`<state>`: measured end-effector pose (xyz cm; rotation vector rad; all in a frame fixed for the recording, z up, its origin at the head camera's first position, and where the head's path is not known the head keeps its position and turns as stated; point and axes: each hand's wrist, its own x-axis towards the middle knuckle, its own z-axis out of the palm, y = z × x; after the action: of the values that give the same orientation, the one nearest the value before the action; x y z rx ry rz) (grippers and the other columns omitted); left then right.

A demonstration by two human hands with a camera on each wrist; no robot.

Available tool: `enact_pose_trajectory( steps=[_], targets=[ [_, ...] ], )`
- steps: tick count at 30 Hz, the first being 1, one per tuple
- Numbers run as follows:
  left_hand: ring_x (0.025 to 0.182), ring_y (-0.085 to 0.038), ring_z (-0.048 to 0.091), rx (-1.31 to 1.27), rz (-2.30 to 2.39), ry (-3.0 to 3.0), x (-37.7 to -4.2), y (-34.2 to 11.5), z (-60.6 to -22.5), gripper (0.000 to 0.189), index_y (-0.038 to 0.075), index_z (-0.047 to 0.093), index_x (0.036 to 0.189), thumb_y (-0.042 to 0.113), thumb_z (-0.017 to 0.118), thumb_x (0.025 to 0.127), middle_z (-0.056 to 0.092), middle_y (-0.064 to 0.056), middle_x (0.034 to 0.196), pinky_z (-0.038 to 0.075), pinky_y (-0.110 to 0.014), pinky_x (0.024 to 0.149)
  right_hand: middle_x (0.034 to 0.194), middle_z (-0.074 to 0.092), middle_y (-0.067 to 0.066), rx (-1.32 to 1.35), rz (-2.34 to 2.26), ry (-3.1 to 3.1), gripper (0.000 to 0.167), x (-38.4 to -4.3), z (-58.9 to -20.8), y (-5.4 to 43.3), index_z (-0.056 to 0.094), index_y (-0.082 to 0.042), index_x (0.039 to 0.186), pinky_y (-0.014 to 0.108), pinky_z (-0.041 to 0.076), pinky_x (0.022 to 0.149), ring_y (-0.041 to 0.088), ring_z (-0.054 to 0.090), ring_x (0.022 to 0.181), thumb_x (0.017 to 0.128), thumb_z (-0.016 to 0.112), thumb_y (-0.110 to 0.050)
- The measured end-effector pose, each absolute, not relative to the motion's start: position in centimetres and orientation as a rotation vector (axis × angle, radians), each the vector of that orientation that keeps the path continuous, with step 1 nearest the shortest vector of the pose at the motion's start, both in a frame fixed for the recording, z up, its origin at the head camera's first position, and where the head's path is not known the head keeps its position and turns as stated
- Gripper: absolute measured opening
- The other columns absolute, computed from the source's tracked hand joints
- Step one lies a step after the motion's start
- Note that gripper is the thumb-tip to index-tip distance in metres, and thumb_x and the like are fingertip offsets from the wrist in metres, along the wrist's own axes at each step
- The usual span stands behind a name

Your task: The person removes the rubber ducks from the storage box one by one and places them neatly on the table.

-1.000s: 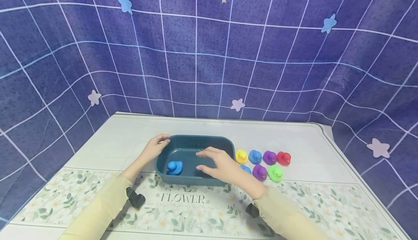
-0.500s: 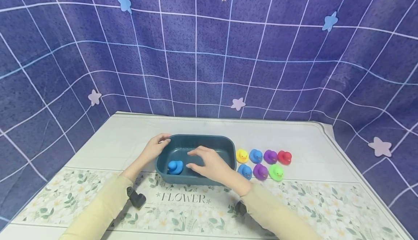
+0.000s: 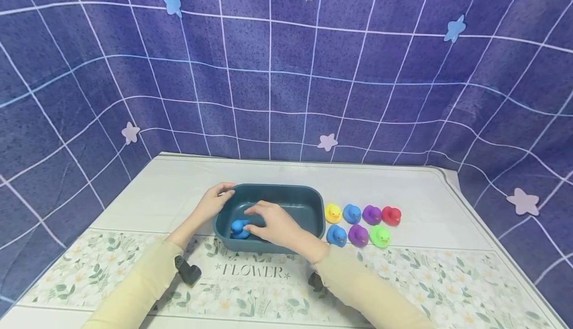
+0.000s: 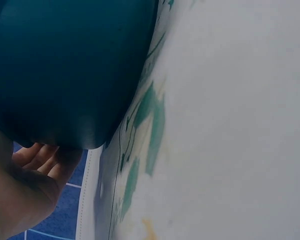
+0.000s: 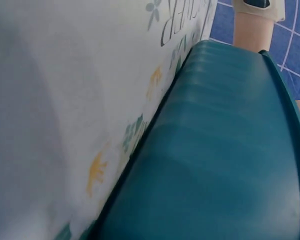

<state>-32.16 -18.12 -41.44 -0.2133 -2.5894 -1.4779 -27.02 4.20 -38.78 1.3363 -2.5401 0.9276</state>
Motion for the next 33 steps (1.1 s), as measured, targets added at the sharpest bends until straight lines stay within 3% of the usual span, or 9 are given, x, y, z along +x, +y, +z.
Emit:
enact_pose_trajectory(
  steps=[10,25,33],
  targets=[
    [0.120,-0.035,0.050,-0.225,-1.465,-2.606,-31.9,-18.4,-41.2,0.031,0.000,0.057,0.123,0.015,0.048,0.097,0.059,-0.021,0.120,0.043,-0.048,0.099,0.112,0.064,0.006,1.360,0.813,-2.582,0.037,-27.8,-39.0,2.4,0.063,-0.005,0.118,0.024,0.053,0.084,0.018,0.063,0.100,0.089,0.065,-0.027],
    [0.117,-0.034,0.053,-0.232,-1.483,-2.610,-32.0,-18.2,-41.2,0.030,0.001,0.057,0.122,0.015,0.048,0.098,0.060,-0.019,0.119,0.045,-0.046,0.097,0.115,0.061,0.007,1.472,0.738,-2.632,0.041,-28.2,-39.5,2.2,0.061,-0.007,0.124,0.027,0.051,0.087,0.017,0.060,0.102,0.087,0.067,-0.026],
    [0.117,-0.034,0.053,-0.226,-1.466,-2.618,-32.3,-18.2,-41.5,0.030,0.001,0.057,0.123,0.015,0.047,0.098,0.059,-0.020,0.120,0.046,-0.047,0.096,0.106,0.063,0.005,1.501,0.802,-2.576,0.030,-28.5,-39.8,2.4,0.068,-0.011,0.115,0.023,0.051,0.081,0.017,0.060,0.093,0.087,0.067,-0.021]
  ],
)
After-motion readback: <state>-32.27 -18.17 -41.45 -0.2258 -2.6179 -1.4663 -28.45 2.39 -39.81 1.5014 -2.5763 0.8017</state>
